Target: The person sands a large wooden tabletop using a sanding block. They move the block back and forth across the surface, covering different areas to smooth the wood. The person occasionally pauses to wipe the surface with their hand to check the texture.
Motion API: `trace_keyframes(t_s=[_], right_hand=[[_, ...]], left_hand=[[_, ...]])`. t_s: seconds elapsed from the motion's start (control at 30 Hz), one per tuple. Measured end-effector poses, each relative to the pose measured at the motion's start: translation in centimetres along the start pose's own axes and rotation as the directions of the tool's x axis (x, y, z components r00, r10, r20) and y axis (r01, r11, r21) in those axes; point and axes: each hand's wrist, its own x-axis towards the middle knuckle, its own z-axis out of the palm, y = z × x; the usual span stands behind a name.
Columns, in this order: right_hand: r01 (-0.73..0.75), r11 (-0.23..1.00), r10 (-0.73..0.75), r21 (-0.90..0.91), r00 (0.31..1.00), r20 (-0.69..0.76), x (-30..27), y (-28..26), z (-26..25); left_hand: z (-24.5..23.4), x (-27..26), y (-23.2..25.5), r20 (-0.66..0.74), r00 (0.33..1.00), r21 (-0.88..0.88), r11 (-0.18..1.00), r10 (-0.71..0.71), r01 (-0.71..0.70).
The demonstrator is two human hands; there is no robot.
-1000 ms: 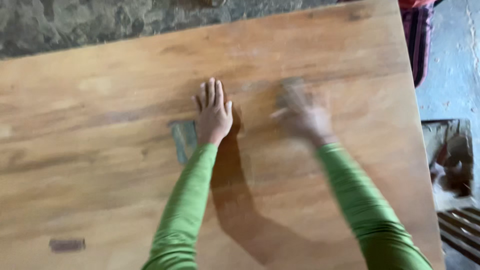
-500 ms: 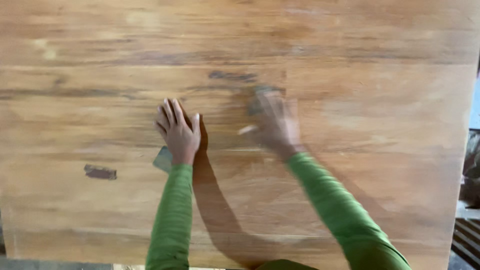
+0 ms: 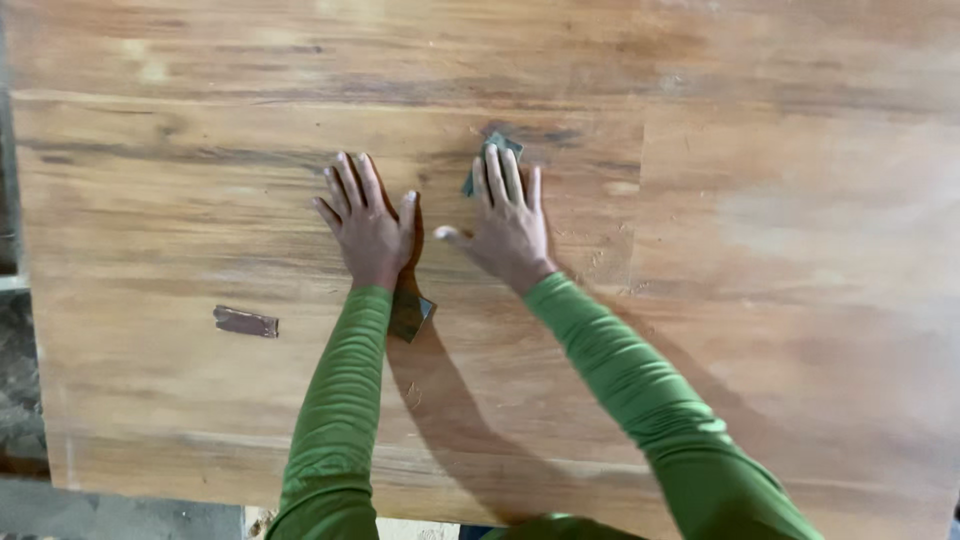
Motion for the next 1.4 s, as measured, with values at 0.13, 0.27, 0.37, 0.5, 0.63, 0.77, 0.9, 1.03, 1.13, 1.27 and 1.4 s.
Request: trace_keyframes(t_s=[0.13,0.27,0.37,0.5,0.63,0.77,0.9,1.03,1.13,1.27,1.4], right_hand=[[-0.164,0.972,0.136,-0.171,0.977,-0.167,-3.3,10.1,-4.5],[-0.597,0.801,0.584,0.053,0.758,-0.29,-4.7,16.6,-6.1],[-0.439,0.896,0.438,0.063,0.855,-0.279,1.1,9.3,-2.0],[-0.042,0.999,0.043,-0.029,0.999,0.014,7.6,-4.6,-1.1],[-0.119,0.992,0.123,0.045,0.988,-0.092,4.6,0.7,-3.8],[-0.493,0.865,0.5,0.089,0.834,-0.234,1.8,11.3,-5.2],[-0.18,0.974,0.219,0.135,0.892,-0.394,7.8,0.5,-0.2],[0.105,0.994,-0.105,0.003,0.993,0.047,7.2,-6.4,-1.7],[-0.154,0.987,0.155,-0.044,0.988,0.016,5.1,5.9,-4.8],[-0.449,0.892,0.43,0.044,0.817,-0.385,3.4,16.1,-4.0],[-0.074,0.99,0.025,-0.124,0.935,-0.353,9.5,0.1,2.3]], left_hand=[[-0.6,0.1,0.3,-0.037,0.999,0.005,1.0,0.03,-0.03],[-0.4,0.6,0.4,-0.011,1.0,0.063,0.998,0.012,-0.011],[-0.5,0.1,0.6,-0.032,0.999,0.01,1.0,-0.004,0.004],[-0.3,0.8,0.4,0.0,1.0,-0.056,0.998,0.0,0.0],[-0.6,0.5,0.3,-0.003,1.0,-0.02,1.0,-0.001,0.001],[-0.2,0.2,0.4,0.02,1.0,-0.013,1.0,-0.023,0.023],[-0.4,0.7,0.1,0.017,1.0,-0.03,0.999,-0.01,0.011],[-0.5,-0.1,0.2,0.065,0.998,-0.001,1.0,0.014,-0.014],[-0.7,0.2,0.3,0.018,1.0,0.003,1.0,-0.004,0.004],[0.3,0.3,0.6,0.01,1.0,-0.019,1.0,-0.025,0.025],[1.1,0.4,-0.2,0.012,1.0,0.029,1.0,0.008,-0.008]])
